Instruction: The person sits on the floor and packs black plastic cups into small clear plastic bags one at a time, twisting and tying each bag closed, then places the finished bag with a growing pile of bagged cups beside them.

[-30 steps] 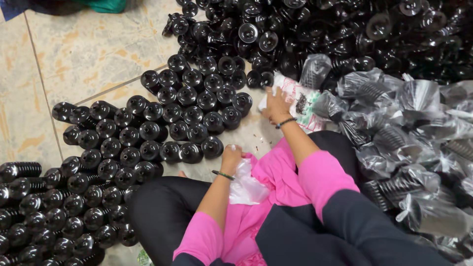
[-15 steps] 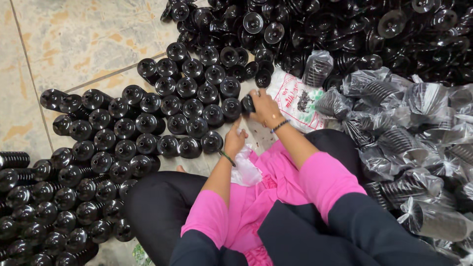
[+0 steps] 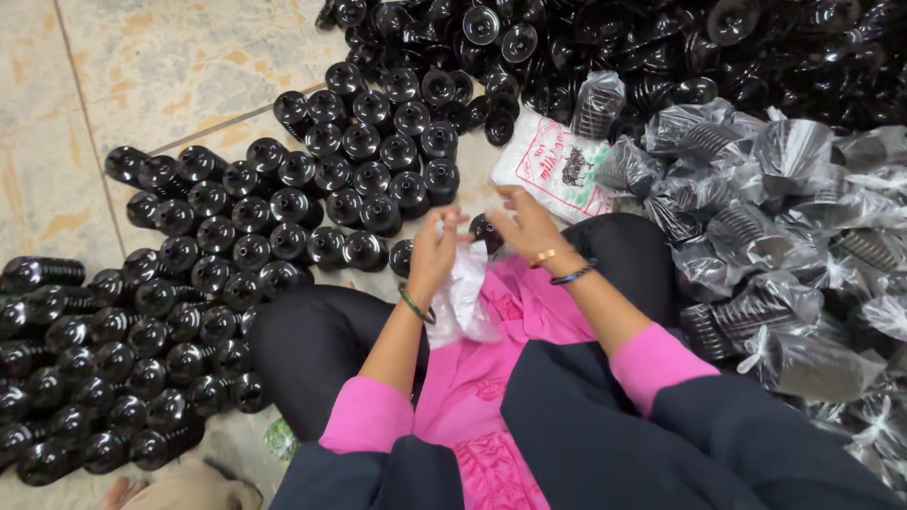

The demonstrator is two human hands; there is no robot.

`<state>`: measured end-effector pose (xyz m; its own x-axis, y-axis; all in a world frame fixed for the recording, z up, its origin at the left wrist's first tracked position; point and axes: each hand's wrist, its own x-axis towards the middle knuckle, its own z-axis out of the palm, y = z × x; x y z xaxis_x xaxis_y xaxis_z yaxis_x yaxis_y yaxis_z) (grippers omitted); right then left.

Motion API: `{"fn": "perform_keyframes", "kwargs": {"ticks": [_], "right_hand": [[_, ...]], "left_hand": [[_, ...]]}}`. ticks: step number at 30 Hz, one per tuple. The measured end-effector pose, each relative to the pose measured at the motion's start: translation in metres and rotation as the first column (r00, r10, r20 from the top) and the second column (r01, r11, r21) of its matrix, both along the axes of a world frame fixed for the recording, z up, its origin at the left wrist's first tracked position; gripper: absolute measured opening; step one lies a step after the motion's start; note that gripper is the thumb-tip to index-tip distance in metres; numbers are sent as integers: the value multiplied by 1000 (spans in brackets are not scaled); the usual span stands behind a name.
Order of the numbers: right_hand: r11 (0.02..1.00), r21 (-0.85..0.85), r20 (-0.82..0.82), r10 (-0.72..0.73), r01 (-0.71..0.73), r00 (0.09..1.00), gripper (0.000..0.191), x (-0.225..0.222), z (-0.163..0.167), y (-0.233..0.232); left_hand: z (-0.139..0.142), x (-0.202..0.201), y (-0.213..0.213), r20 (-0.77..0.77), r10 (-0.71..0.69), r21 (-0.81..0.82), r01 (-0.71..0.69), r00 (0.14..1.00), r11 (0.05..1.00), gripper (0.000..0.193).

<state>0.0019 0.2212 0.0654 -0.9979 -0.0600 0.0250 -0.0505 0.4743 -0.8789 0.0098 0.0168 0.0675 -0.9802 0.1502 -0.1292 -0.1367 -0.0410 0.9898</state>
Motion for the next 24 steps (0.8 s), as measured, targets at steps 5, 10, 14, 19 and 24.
{"fn": "perform_keyframes", "kwargs": {"ticks": [5,10,14,19,24], "right_hand": [[893,-440,200,207,-101,958,36,42,34,-20],[826,-564,65,52,-7,997,15,69,63,-24],[837,-545,16,50,-34,999,14,87,75,-17],[865,-502,7,5,0,1000,15,103,83,-19],[751,-660,15,54,-31,998,10,111,93,-27]], "left_hand": [[70,27,2,-248,69,105,-44,966,994,38],[98,53,-13,-204,40,-30,-47,978,998,35],[107,83,-15,-105,130,-77,-138,986,987,26],[122,95,-5,-91,62,207,-42,994,977,24],[123,99,-3,29,103,224,-107,994,969,10]]}}
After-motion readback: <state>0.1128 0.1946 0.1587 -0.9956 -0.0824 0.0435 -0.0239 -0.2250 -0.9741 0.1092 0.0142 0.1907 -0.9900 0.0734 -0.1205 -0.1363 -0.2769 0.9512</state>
